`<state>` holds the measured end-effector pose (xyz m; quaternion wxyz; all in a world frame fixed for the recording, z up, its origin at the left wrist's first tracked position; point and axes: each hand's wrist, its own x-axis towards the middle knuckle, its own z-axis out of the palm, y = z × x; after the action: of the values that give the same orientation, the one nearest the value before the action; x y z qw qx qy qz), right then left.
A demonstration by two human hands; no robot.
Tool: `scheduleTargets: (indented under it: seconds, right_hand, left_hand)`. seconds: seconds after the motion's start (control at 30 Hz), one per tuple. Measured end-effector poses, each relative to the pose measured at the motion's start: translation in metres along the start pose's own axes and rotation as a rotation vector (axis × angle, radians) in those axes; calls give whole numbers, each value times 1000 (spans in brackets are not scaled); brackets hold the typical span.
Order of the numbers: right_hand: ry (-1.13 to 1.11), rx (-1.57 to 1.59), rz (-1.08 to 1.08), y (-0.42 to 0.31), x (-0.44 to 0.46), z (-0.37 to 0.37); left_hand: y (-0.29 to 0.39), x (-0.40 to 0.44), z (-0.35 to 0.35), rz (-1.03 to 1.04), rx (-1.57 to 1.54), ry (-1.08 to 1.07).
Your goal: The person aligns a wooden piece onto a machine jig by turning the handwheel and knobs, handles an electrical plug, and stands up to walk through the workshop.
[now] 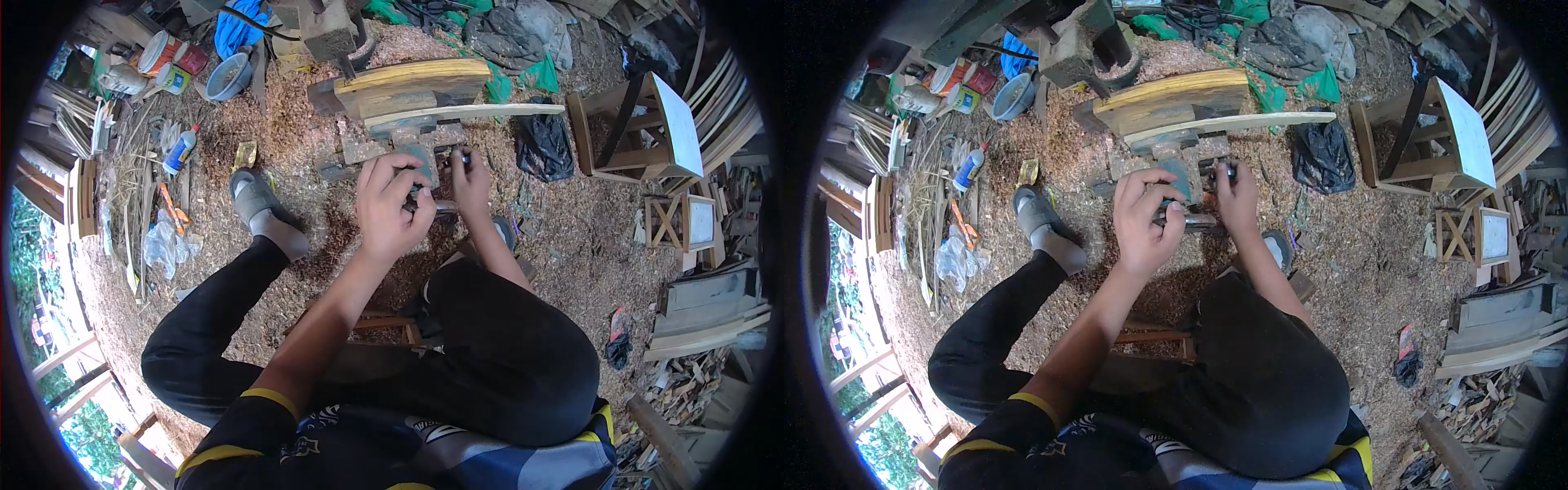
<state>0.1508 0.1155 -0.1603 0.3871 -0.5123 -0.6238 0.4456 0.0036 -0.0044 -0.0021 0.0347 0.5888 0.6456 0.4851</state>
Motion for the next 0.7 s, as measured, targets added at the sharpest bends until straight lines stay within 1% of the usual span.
scheduleTargets:
  seconds: [0.03,0.07,0.13,0.17,0.23,0.27,0.33,0.37,0.43,0.47,0.5,0.57,0.6,0.67,0.7]
  right_hand:
    - [-38,217,169,8,1,2]
    - [-39,217,166,6,2,1]
    - [-211,1100,739,2,3,1]
    - [-213,1102,738,1,3,4]
    - [-101,893,679,0,0,11]
    - [-99,894,678,3,-2,11]
    - [85,558,249,7,-9,11]
    - [87,557,250,1,-12,10]
    - [82,26,-236,-22,-14,4]
    - [82,13,-185,-23,-14,1]
    - [81,14,-185,-18,-11,-1]
    - [-39,116,126,1,-2,-1]
    - [-35,118,124,18,4,5]
    - [-243,1457,858,55,11,19]
    - [-246,1460,858,29,8,17]
  left_hand:
    - [0,0,0,1,1,-2]
    - [0,0,0,1,2,1]
    - [-1,-1,0,-1,3,-8]
    - [-1,-1,0,0,5,-8]
    - [0,-1,0,2,-10,-1]
    - [0,-1,0,4,-11,-2]
    - [-2,-2,1,-6,-9,-8]
    - [-1,-2,1,-6,-11,-10]
    - [0,-1,1,0,-14,3]
    - [0,-1,1,-2,-15,3]
    - [0,-1,1,-4,-8,-3]
    - [-1,-2,0,-6,1,-11]
    - [-1,-1,1,-7,1,-11]
    - [0,-1,1,-9,3,-11]
    - [0,0,0,-1,5,-10]
